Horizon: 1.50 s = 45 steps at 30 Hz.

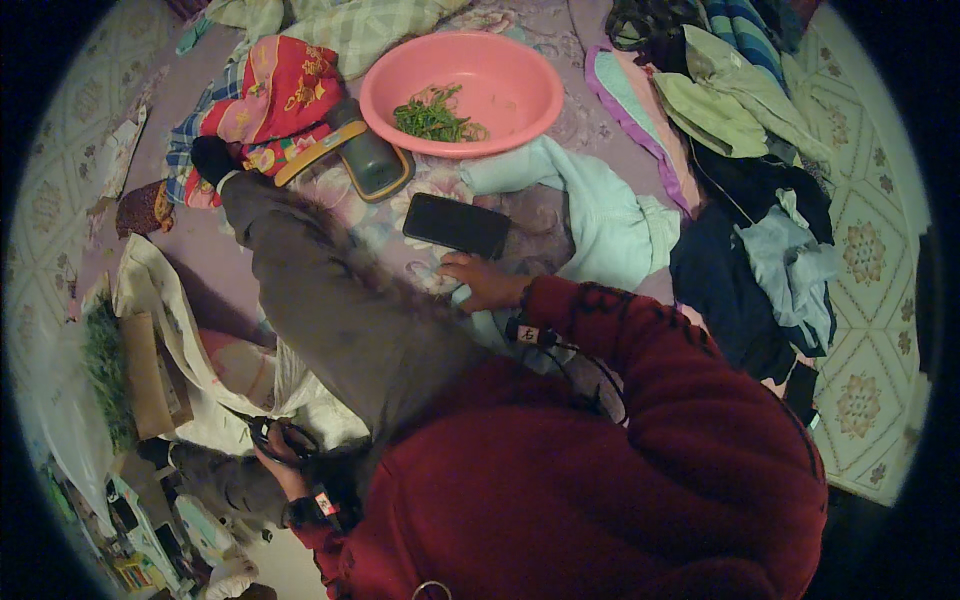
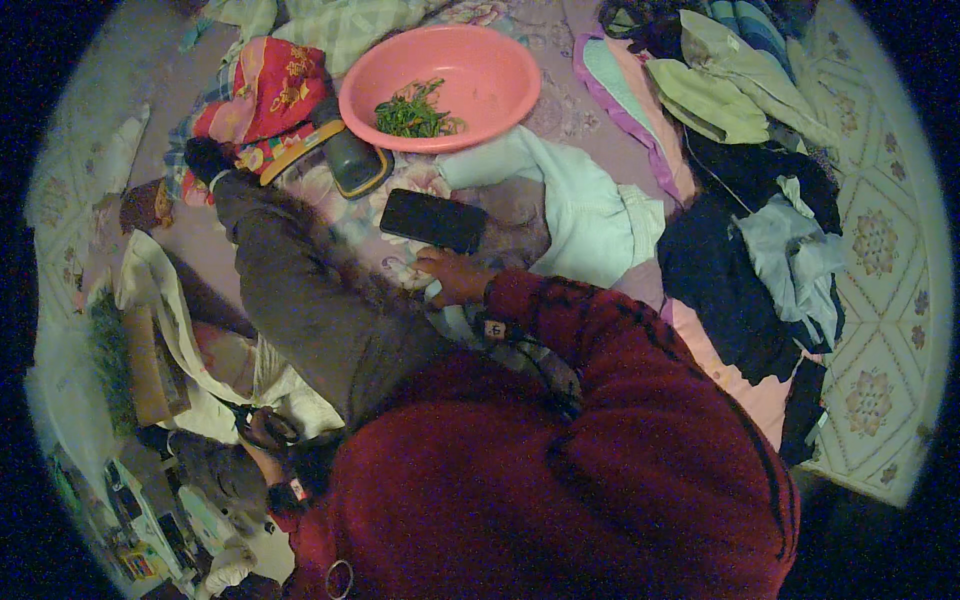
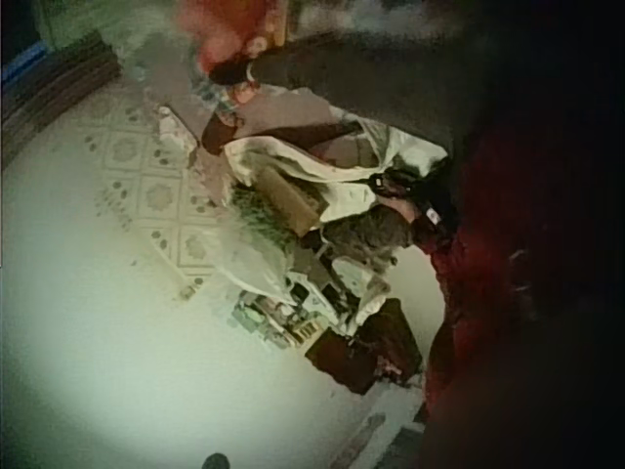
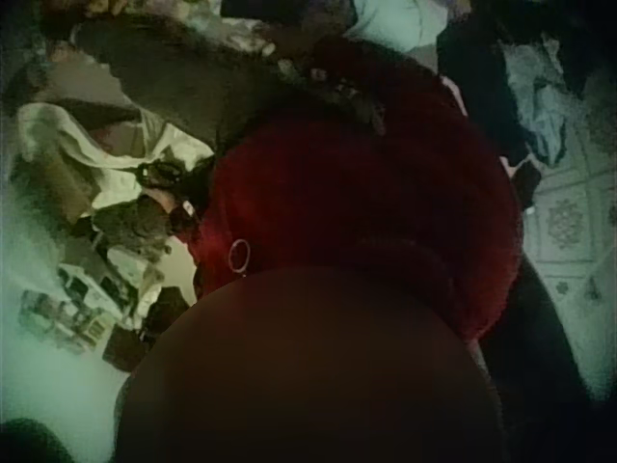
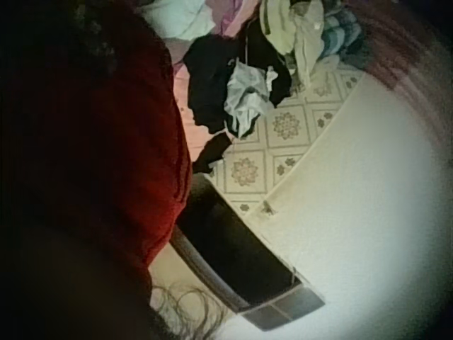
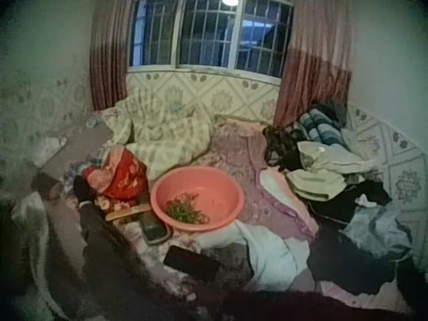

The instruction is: The person sits on the floor and uses scissors to trim the ends of green vegetables, placing the trimmed pieces into a pink basin. They occasionally pause to handle a phone and a plastic bag before resuming trimming.

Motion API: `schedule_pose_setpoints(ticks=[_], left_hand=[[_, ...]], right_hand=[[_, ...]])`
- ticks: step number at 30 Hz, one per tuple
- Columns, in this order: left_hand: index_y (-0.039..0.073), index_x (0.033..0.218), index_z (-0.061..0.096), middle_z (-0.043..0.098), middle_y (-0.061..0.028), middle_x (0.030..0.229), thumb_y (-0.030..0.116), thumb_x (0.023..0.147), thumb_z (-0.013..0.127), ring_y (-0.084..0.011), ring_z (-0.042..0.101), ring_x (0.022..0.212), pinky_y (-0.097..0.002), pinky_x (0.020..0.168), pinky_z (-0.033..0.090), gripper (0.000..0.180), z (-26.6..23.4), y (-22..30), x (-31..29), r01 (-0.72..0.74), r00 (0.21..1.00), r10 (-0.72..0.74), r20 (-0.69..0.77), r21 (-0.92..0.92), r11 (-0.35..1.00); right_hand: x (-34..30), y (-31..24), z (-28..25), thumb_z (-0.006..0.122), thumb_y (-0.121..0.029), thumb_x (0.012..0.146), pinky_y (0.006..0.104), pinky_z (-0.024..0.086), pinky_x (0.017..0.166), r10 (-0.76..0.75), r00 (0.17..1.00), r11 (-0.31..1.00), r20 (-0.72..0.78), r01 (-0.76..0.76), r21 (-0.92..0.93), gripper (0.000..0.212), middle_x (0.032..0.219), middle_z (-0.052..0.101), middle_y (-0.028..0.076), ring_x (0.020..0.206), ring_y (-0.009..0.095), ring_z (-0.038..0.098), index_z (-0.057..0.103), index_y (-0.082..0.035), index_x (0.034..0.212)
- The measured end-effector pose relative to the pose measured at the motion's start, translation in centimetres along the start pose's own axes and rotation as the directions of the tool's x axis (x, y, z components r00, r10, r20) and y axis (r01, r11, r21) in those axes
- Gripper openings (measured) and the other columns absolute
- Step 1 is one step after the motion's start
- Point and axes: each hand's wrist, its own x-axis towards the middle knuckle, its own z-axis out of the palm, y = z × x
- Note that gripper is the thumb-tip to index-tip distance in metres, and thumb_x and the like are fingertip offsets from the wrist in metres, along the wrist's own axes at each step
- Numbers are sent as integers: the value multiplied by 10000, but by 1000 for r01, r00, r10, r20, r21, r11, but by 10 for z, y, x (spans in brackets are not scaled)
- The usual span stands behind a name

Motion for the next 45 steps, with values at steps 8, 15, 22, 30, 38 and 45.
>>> schedule_pose_setpoints(ticks=[8, 15, 22, 30, 38, 45], left_hand=[[5, 824, 546, 510, -44, 540, 203, 814, 503, -128, 464, 387, -254, 356, 364, 203, -5, -11, 2, -69, 993, 64, -95, -49, 996], [16, 1157, 397, 540, -57, 682, 198, 832, 488, -101, 444, 457, -231, 399, 352, 383, -25, -33, 2, 112, 994, -113, 3, -164, 980], [23, 1179, 409, 548, -68, 710, 184, 829, 514, -97, 455, 489, -228, 413, 362, 400, -24, -38, -1, -8, 991, -22, -133, -217, 976], [40, 1156, 407, 542, -45, 785, 218, 841, 528, -114, 477, 588, -231, 521, 390, 381, -24, -38, -2, 179, 939, -256, -230, -310, 934], [21, 1074, 461, 555, -45, 718, 161, 842, 512, -102, 483, 521, -238, 453, 401, 275, -25, -26, -6, 29, 979, -58, -194, -151, 988], [27, 909, 483, 484, -35, 589, 148, 803, 505, -129, 475, 449, -260, 403, 378, 162, -18, -21, -3, -51, 952, 31, -305, -56, 997]], right_hand=[[0, 15, 13, 668, -157, 599, 410, 425, 762, -109, 976, 993, 188, 98, 70, 349, 858, 584, 130, 870, 306, 538, 591, -63, 925], [-54, 14, -37, 561, -111, 664, 374, 437, 678, -68, 849, 995, 524, 96, -28, 205, 796, 611, 126, 723, 264, 562, 618, -48, 850], [-74, 18, -38, 560, -142, 710, 334, 444, 714, -196, 903, 962, 383, 101, 253, 234, 804, 621, 94, 733, 217, 569, 627, -47, 913], [-44, 18, -53, 570, -202, 760, 356, 462, 736, 140, 940, 985, 312, -163, 48, 276, 927, 634, 113, 798, 219, 600, 620, -81, 1002], [5, -3, -35, 582, -197, 754, 344, 464, 733, 106, 985, 967, 140, -134, 217, 301, 884, 631, 137, 798, 227, 607, 597, -39, 1010], [12, -10, -35, 594, -159, 751, 320, 474, 678, 237, 969, 948, 74, -247, 201, 229, 832, 624, 119, 749, 181, 603, 602, -39, 946]])
